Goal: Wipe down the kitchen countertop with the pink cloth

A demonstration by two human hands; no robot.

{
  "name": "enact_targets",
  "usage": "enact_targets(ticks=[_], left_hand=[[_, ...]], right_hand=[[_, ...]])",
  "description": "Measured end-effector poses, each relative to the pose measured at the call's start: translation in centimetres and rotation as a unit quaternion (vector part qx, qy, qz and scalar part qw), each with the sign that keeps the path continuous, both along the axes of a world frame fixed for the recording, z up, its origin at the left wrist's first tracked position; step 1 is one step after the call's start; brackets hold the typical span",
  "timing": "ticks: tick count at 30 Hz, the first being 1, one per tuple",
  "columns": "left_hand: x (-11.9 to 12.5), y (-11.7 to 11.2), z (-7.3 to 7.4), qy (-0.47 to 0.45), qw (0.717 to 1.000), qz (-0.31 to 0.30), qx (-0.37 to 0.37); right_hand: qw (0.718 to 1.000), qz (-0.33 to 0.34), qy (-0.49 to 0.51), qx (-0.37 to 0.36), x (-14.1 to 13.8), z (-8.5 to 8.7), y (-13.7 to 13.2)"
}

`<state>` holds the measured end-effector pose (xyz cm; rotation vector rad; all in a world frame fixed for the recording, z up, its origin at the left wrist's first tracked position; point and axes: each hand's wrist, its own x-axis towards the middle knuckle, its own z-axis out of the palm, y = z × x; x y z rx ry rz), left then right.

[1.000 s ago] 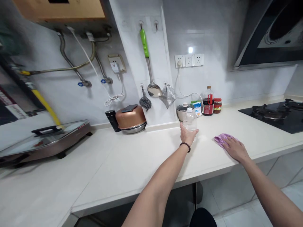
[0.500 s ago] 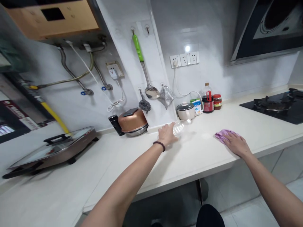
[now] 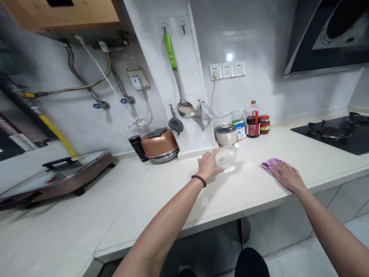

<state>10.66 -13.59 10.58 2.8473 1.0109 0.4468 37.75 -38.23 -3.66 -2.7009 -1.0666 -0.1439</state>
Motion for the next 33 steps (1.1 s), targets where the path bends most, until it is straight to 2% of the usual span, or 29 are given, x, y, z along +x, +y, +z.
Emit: enact_targets(ticks=[3,8,11,13,16,19,23,25,28,30,33], left_hand=[[-1.1,0.5,0.2,-0.046,0.997,0.01,-0.057],[-2.1,1.3,0.2,-0.075,0.996,0.016,-0.036],[-2.6,2.7,-0.6,-0.156,0.984,0.007,-0.086],[-3.0,4.1,-1.3,-0.245,0.957,0.007,-0.158],[-4.0,6.5,-2.5,-0.381,0.894,0.017,-0.236],[-5.4,8.6,-3.6,-0.467,0.846,0.006,-0.257],[-7.2,10.3,-5.0,-0.514,0.821,0.032,-0.246],[-7.8,10.8,-5.6,-0.52,0.815,0.05,-0.25],[-8.0,11.2,-6.1,-0.503,0.826,0.066,-0.245],[-7.9,11.4,-6.3,-0.491,0.836,0.073,-0.234],[-7.5,11.5,-6.5,-0.487,0.84,0.07,-0.226]], right_hand=[[1.0,-0.006,-0.001,-0.017,0.0,0.3,0.0],[1.0,-0.004,-0.008,-0.02,0.5,0.0,-0.2],[1.0,-0.001,-0.014,-0.015,1.1,-0.5,-0.2],[1.0,0.004,-0.015,-0.014,1.5,-0.9,-0.2],[1.0,0.008,-0.013,-0.015,2.0,-1.5,-0.2],[1.0,0.006,-0.017,-0.01,2.4,-2.0,-0.2],[0.999,0.014,-0.03,-0.008,3.4,-2.6,-0.4],[0.999,0.015,-0.034,-0.01,4.1,-2.6,-0.6],[0.999,0.031,-0.024,-0.019,3.9,-2.1,-0.8],[0.996,0.083,0.002,-0.033,2.1,-1.5,-0.5],[0.977,0.203,0.041,-0.048,-2.8,-0.5,1.3]])
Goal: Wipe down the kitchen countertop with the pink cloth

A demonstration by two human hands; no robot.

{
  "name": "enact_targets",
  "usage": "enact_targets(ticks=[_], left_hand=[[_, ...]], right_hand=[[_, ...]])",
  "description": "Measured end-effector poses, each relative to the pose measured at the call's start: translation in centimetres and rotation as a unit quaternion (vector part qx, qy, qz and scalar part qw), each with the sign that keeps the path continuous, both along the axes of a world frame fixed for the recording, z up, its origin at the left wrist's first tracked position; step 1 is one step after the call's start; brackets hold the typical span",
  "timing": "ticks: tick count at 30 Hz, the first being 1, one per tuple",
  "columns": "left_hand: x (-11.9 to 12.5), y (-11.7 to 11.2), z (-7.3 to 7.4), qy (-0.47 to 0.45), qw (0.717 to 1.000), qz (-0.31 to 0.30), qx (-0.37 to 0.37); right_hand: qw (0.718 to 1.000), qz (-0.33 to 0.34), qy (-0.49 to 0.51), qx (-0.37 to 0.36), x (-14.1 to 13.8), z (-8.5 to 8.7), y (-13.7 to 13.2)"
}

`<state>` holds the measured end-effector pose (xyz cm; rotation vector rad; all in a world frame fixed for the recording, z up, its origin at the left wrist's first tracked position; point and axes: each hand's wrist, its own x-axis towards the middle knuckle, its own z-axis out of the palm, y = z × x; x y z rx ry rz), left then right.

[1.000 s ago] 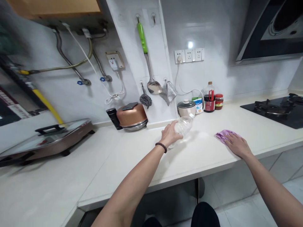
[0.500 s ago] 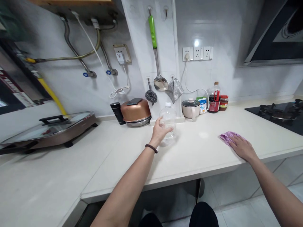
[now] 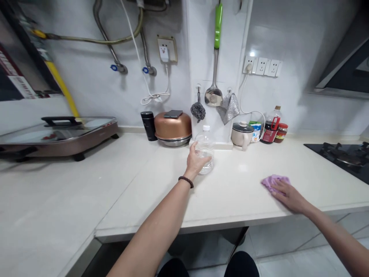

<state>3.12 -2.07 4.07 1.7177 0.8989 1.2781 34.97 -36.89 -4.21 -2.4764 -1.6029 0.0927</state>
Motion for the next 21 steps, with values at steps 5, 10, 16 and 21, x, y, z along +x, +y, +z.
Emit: enact_targets(ticks=[5,10,16,21], left_hand=[[0.5,-0.1,-0.6,-0.002,1.0,-0.019,0.002],[-0.1,-1.2,0.2,-0.027,0.996,0.019,0.077],[-1.1,-3.0,1.8,-0.01,0.962,0.093,0.256],[-1.4,-2.9,2.0,0.005,0.945,0.139,0.296]], right_hand=[[0.997,0.046,0.034,-0.045,-6.3,2.6,7.3],[0.995,0.0,0.014,-0.103,-4.3,4.6,17.3],[0.995,-0.037,0.002,-0.095,-2.0,4.7,25.8],[0.995,-0.039,-0.004,-0.088,-2.3,4.9,27.2]])
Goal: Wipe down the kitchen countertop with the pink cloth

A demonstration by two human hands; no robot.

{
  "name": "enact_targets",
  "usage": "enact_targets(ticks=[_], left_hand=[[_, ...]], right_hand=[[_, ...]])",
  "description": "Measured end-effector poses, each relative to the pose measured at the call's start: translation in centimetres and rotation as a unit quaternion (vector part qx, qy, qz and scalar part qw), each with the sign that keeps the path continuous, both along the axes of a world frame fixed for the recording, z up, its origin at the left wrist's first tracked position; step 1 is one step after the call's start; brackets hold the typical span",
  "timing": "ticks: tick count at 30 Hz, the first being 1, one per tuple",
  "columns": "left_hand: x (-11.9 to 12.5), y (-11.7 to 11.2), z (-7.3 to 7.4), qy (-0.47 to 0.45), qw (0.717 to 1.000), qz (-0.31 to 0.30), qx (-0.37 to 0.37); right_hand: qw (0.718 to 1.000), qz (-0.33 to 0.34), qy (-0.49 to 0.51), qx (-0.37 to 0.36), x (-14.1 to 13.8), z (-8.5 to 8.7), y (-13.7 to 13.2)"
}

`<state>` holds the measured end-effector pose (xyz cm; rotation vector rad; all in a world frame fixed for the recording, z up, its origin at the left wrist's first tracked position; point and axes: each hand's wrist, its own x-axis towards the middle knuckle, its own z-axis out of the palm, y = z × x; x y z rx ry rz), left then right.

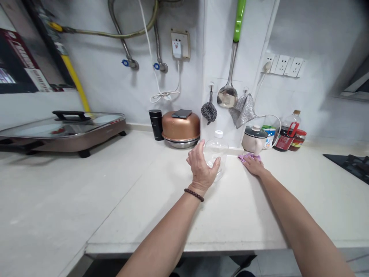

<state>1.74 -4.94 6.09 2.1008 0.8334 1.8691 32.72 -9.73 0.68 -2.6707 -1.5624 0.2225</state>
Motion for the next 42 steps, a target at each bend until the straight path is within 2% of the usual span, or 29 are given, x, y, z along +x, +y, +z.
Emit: enact_targets(ticks=[3,6,8,12,14,16,17,19,23,27,31,33,36,39,42], left_hand=[[-0.1,0.3,0.0,-0.026,1.0,0.015,0.002],[-0.2,0.1,0.0,-0.036,0.999,-0.016,-0.002],[-0.2,-0.4,0.1,-0.034,0.998,-0.05,0.018],[0.1,-1.8,0.2,0.004,0.991,-0.123,0.052],[0.5,-2.5,0.0,0.024,0.986,-0.159,0.035],[1.1,-3.3,-0.3,0.037,0.98,-0.196,0.011],[1.4,-3.6,-0.5,0.042,0.976,-0.213,0.001],[1.9,-4.2,-0.9,0.062,0.968,-0.242,-0.012],[2.3,-4.8,-1.4,0.131,0.953,-0.273,-0.02],[2.1,-4.4,-1.6,0.155,0.95,-0.271,-0.004],[2.0,-3.7,-1.9,0.158,0.954,-0.254,0.018],[1.8,-3.5,-2.0,0.169,0.952,-0.254,0.019],[1.5,-3.3,-1.9,0.182,0.95,-0.253,0.008],[1.2,-3.3,-1.6,0.186,0.949,-0.255,-0.006],[1.1,-3.5,-1.3,0.186,0.948,-0.257,-0.003]], right_hand=[[1.0,0.013,-0.003,-0.004,-0.8,0.2,-1.0],[0.999,0.046,-0.003,-0.004,-2.3,0.2,-3.7],[0.995,0.097,-0.001,0.01,-3.7,-0.1,-7.0],[0.972,0.222,0.035,0.064,-5.5,-1.3,-16.5],[0.972,0.216,0.064,0.072,-4.9,-2.0,-20.5],[0.976,0.194,0.07,0.074,-3.1,-2.6,-22.5],[0.979,0.181,0.064,0.074,-1.7,-2.8,-22.6],[0.985,0.15,0.039,0.074,1.4,-3.0,-21.1],[0.996,0.069,-0.013,0.05,6.5,-2.6,-14.0],[0.998,0.048,-0.032,0.02,7.9,-1.3,-6.4],[0.998,0.055,-0.035,0.017,8.4,-1.2,-1.3],[0.997,0.062,-0.035,0.017,9.3,-1.6,-0.1],[0.995,0.089,-0.038,0.017,11.5,-2.2,-0.1],[0.994,0.093,-0.056,0.022,14.7,-2.6,-1.4],[0.993,0.063,-0.095,0.035,18.4,-2.6,-3.7]])
